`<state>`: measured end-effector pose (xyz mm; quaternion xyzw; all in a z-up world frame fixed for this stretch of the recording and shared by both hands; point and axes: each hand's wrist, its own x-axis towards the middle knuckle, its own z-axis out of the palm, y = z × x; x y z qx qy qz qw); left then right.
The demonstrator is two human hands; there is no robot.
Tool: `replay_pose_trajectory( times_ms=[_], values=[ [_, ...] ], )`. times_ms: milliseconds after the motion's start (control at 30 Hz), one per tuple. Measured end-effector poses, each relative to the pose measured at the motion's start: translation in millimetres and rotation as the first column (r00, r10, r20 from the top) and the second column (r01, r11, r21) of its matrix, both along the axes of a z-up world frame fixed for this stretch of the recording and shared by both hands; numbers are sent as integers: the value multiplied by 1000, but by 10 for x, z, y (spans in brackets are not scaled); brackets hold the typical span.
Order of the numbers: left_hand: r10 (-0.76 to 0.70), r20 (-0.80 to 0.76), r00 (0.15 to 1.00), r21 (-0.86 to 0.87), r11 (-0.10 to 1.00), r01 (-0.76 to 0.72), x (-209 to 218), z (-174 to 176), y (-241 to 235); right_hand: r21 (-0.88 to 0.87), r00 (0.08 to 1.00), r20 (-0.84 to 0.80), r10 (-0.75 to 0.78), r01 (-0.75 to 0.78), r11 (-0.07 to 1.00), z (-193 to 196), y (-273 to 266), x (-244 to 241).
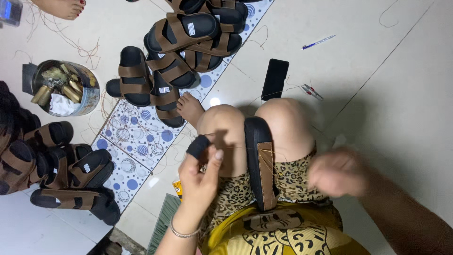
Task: The person sits on the floor and sews a brown sandal using a needle and thread. They repeatedly push the needle through the sole and pull the thread to secure the sandal's components.
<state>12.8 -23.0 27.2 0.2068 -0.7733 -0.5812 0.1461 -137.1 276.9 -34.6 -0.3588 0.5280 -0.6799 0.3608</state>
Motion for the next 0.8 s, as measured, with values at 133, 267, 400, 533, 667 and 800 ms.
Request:
replay_pose_trajectory(
  times_ms=[133, 267, 400, 533, 667, 800],
  values=[
    [54, 85, 995, -399, 917, -15, 45, -57, 4, 449, 825, 229, -517, 382, 808, 610, -459, -141],
    [-217, 61, 974, -664, 720, 202, 154, -124, 222, 313, 781, -624, 29, 216, 925, 770, -756, -7],
    [-616, -52, 786, -701, 584, 410, 34, 133, 462, 262, 894, -448, -30, 163, 951, 778, -784, -23],
    [-579, 128, 805, -793, 428, 434, 2, -65, 642, 221, 970, -201, -138, 183, 958, 758, -752, -18],
    [-549, 56, 834, -743, 535, 403, -45, 11, 596, 307, 785, -618, 44, 189, 933, 838, -754, -19],
    [-564, -73, 823, -583, 693, 423, -72, 182, 458, 275, 814, -580, -9, 207, 939, 734, -799, 57]
  ],
)
